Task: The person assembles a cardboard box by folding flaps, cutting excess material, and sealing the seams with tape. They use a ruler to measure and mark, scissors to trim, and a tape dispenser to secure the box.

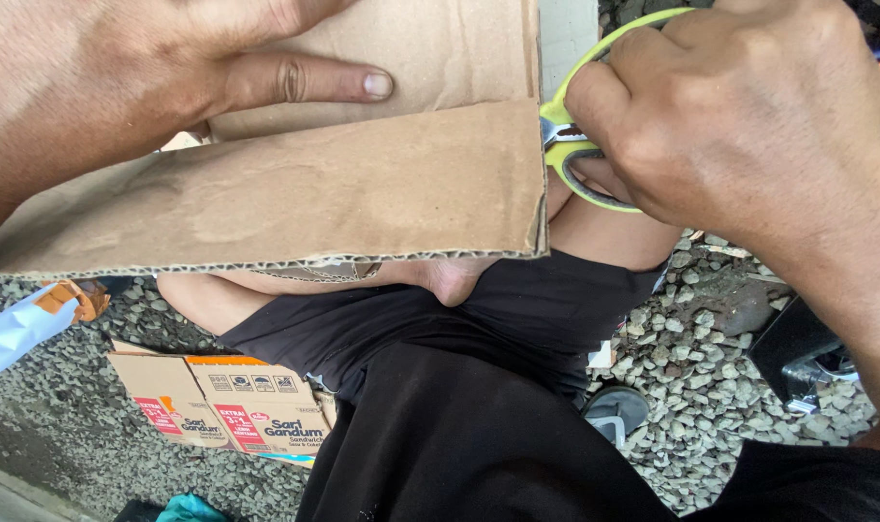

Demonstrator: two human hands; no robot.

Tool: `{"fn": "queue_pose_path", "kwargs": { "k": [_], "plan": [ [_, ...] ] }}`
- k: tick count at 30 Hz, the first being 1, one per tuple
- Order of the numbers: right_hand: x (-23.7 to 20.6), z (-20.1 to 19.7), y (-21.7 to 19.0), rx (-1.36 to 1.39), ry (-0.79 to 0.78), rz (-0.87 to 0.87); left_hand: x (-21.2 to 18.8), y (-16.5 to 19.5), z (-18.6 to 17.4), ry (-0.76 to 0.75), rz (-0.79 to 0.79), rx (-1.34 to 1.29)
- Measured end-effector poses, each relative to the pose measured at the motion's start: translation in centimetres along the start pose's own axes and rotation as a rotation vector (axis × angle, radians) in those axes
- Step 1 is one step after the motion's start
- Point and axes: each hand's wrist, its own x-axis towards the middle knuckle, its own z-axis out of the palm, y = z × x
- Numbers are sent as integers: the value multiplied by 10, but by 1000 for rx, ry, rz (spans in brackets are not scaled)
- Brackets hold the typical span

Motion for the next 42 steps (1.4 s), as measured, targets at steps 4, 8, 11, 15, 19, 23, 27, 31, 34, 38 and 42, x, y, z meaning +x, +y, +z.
{"fn": "queue_pose_path", "kwargs": {
  "k": [4, 8, 11, 15, 19, 23, 27, 31, 34, 38, 42],
  "plan": [
    [-1, 0, -2, -49, -26, 2, -3, 0, 9, 7, -26, -272],
    [-1, 4, -7, -48, 1, 15, 1, 1, 14, 3, -41, -583],
    [-1, 8, -7, -43, 35, 1, 8, -2, -5, 48, -75, -924],
    [-5, 12, -4, 81, 52, 10, 25, -1, -23, 87, -303, -1747],
    [-21, 19, -4, 161, 70, 94, 15, 3, 5, 166, -232, -1605],
    [-62, 45, -5, 325, 64, 260, 6, 16, 53, 351, -160, -1665],
    [-112, 111, -5, 403, 38, 479, -3, 9, 45, 154, -269, -2144],
    [-128, 205, -12, 417, 11, 688, -1, -9, -8, -28, -130, -774],
    [-109, 255, -24, 406, -62, 782, 8, -19, -33, -18, -31, -54],
    [-71, 248, -31, 374, -301, 821, 11, -35, -43, -76, 44, 36],
    [-31, 194, -45, 581, -102, 871, 12, -40, -46, 5, 19, 2]
  ]
}}
